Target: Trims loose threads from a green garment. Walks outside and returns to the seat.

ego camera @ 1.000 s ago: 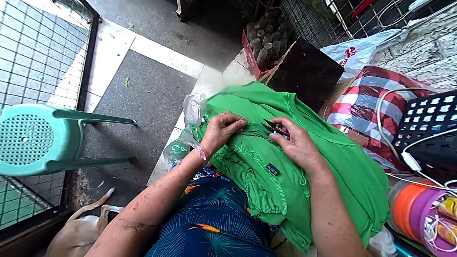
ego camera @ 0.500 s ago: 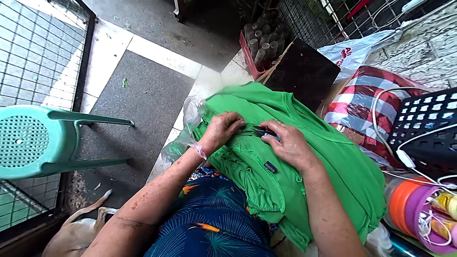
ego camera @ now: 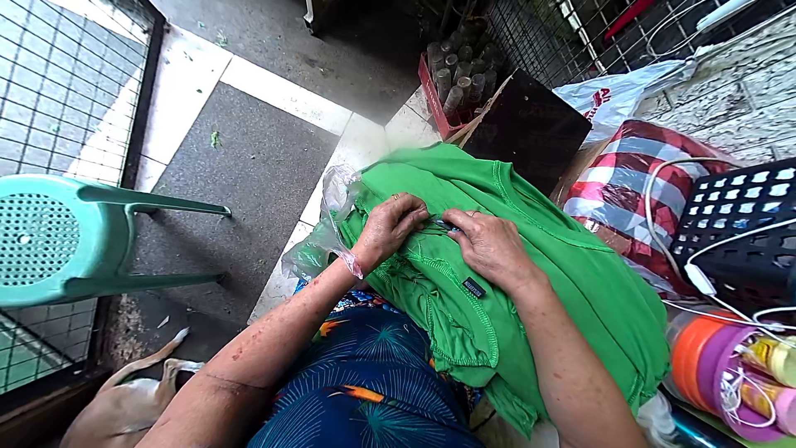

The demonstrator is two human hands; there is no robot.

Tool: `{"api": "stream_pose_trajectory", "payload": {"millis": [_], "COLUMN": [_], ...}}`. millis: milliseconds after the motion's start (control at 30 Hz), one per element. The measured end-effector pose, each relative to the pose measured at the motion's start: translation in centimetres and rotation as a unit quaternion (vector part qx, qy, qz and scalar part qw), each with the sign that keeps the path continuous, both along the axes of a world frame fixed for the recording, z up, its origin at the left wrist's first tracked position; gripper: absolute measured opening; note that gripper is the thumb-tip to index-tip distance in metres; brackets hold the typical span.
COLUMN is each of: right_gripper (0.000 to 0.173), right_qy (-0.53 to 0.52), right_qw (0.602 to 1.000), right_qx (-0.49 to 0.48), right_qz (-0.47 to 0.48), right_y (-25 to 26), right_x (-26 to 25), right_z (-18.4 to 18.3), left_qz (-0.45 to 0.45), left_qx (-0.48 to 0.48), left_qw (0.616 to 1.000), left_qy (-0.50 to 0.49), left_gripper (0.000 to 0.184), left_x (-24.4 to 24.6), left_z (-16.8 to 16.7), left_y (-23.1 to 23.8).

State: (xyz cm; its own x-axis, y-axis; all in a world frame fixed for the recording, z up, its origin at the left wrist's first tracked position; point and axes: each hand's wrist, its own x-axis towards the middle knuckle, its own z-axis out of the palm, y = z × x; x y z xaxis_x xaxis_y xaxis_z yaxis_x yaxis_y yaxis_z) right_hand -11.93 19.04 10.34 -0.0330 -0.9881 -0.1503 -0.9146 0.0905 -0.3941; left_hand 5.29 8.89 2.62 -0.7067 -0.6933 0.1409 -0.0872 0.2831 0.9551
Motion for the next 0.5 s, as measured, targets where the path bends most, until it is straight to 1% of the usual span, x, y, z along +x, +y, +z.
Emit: {"api": "stream_pose_trajectory", "payload": {"millis": [67,100,167,233,300,400,433,467,500], "right_gripper": [0.019,0.019,0.023,0.028,0.029,0.032,0.037,0.046,0.061], "right_qy": [-0.032,-0.057,-0.117,-0.165,-0.194,-0.225,-0.236,-0.243,-0.247], "right_qw": [0.999,0.997,0.989,0.977,0.97,0.966,0.965,0.965,0.966], "right_qx": [0.003,0.005,0.018,0.025,0.009,-0.038,-0.044,-0.042,-0.024], "right_qz": [-0.022,-0.043,-0.091,-0.13,-0.146,-0.123,-0.105,-0.084,-0.066], "right_y": [0.1,0.2,0.3,0.3,0.2,-0.7,-1.2,-1.9,-2.8], "right_x": [-0.2,-0.5,-1.1,-1.4,-1.5,-0.9,-0.2,0.7,2.0], "right_z": [0.0,0.0,0.1,0.3,0.8,2.4,3.1,3.8,4.6], "left_qz": [0.008,0.01,-0.011,-0.065,-0.133,-0.242,-0.266,-0.287,-0.306], "left_qx": [0.083,0.108,0.108,0.09,0.09,0.087,0.078,0.07,0.064], "left_qw": [0.996,0.994,0.993,0.99,0.982,0.956,0.948,0.94,0.932], "left_qy": [0.015,0.022,0.048,0.081,0.103,0.142,0.159,0.172,0.184], "left_gripper": [0.013,0.012,0.012,0.014,0.018,0.026,0.026,0.024,0.023], "left_x": [0.4,0.7,1.4,1.8,2.0,2.0,2.0,2.0,2.0], "left_z": [0.5,1.2,2.8,4.1,5.4,6.5,6.8,7.0,7.3], "left_y": [0.0,0.2,0.8,1.9,3.5,5.9,6.6,7.2,7.7]}}
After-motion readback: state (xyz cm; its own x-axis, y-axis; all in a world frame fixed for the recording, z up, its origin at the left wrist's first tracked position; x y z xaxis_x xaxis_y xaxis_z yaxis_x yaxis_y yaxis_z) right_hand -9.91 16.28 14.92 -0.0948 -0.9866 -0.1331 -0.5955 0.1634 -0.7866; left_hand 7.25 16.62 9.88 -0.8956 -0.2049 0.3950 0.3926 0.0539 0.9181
